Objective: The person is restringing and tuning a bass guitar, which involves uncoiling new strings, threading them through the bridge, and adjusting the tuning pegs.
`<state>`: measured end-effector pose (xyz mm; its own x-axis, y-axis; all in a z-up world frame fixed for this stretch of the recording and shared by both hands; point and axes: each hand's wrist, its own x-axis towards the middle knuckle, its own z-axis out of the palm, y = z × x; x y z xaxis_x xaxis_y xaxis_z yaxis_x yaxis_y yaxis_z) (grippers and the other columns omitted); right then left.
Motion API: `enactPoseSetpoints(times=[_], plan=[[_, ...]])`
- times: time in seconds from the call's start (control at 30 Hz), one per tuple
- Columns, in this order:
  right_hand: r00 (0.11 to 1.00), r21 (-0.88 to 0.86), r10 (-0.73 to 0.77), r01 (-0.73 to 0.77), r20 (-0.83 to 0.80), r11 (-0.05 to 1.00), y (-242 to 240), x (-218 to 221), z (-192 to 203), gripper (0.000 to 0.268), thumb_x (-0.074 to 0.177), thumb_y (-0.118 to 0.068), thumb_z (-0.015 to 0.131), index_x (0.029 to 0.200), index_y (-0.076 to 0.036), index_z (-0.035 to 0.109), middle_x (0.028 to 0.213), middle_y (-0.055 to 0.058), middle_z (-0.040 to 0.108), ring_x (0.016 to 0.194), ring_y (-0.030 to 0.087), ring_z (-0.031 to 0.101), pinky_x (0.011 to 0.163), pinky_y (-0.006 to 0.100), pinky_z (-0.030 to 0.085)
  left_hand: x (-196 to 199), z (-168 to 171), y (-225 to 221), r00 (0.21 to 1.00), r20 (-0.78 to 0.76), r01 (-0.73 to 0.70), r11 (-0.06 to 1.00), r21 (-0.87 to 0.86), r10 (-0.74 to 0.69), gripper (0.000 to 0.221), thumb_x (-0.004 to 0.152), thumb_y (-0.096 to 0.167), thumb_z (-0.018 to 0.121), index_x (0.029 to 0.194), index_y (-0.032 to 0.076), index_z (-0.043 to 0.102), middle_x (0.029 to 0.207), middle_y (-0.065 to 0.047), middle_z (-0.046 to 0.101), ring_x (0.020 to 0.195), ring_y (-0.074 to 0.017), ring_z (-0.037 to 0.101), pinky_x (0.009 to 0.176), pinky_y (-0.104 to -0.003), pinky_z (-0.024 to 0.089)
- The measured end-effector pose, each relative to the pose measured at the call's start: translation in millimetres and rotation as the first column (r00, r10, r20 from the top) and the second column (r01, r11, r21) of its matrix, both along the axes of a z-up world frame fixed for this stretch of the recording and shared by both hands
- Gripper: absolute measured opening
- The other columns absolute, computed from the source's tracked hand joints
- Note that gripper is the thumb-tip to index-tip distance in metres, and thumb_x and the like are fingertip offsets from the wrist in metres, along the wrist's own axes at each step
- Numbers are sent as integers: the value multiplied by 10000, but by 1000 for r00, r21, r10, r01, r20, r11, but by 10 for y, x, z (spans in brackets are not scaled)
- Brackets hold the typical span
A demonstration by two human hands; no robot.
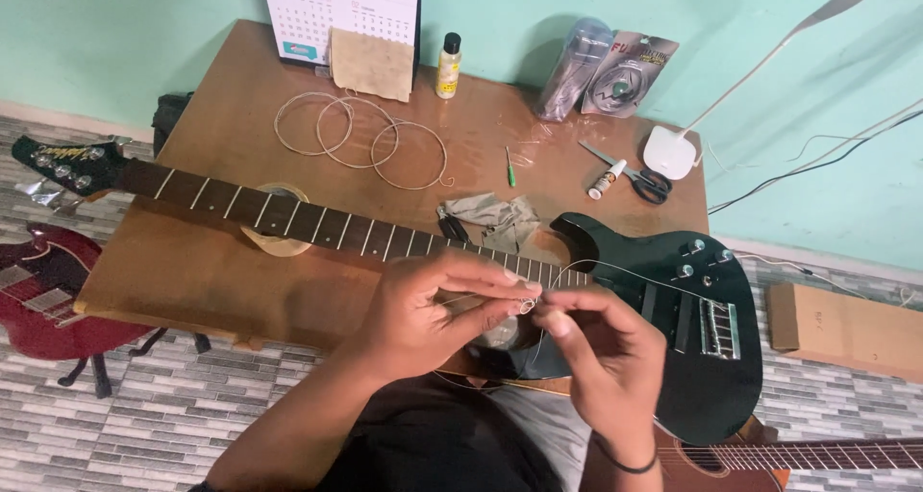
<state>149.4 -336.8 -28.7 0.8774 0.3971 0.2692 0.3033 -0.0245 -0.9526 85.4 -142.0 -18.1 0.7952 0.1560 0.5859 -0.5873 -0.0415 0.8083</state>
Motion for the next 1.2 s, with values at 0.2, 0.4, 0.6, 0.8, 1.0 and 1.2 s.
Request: enactPoseSetpoints(times=[0.2,0.4,0.6,0.8,1.0,1.2], plan=[[998,-46,-12,15,63,999,78,113,-15,44,885,-29,757,929,-31,753,885,76,755,787,138,678,725,254,556,148,-102,-4,994,61,-98,971,216,86,265,941,-14,753,1174,21,631,1130,-111,769,1047,-192,789,917,-271,680],[999,-115,-2,-2,-33,993,1,205,-67,17,900,-46,753,897,-51,737,848,33,731,761,92,639,711,222,516,269,-170,-58,996,-41,-69,964,258,82,242,939,12,746,1156,35,642,1122,-88,775,1038,-172,787,959,-274,643],[999,-136,16,-21,-39,991,-38,250,-119,25,913,-37,734,890,-43,725,828,29,712,742,94,615,673,220,510,335,-201,-38,967,-255,43,983,176,3,374,874,70,800,1202,75,621,1058,-105,789,915,-190,807,856,-275,678],[995,-90,19,-28,-102,996,-82,292,-256,45,917,-65,733,882,-38,733,794,42,732,721,91,647,694,221,518,411,-386,-93,844,-492,192,977,-89,-211,202,926,171,723,1102,77,692,1016,-22,731,912,-88,697,874,-229,592],[996,-37,2,-5,-84,999,-75,261,-276,63,938,-79,712,891,-38,714,807,29,685,741,110,593,695,233,484,406,-472,-170,943,-294,154,987,-34,-157,259,913,133,775,1157,85,706,1097,-67,775,945,-147,777,891,-257,663],[997,-20,15,-16,-80,1000,-95,269,-397,65,941,-71,698,895,-26,697,826,54,683,785,135,611,762,254,484,421,-542,-184,974,-224,65,993,100,-41,180,941,166,743,1104,89,734,1040,-85,790,882,-151,785,797,-245,637]])
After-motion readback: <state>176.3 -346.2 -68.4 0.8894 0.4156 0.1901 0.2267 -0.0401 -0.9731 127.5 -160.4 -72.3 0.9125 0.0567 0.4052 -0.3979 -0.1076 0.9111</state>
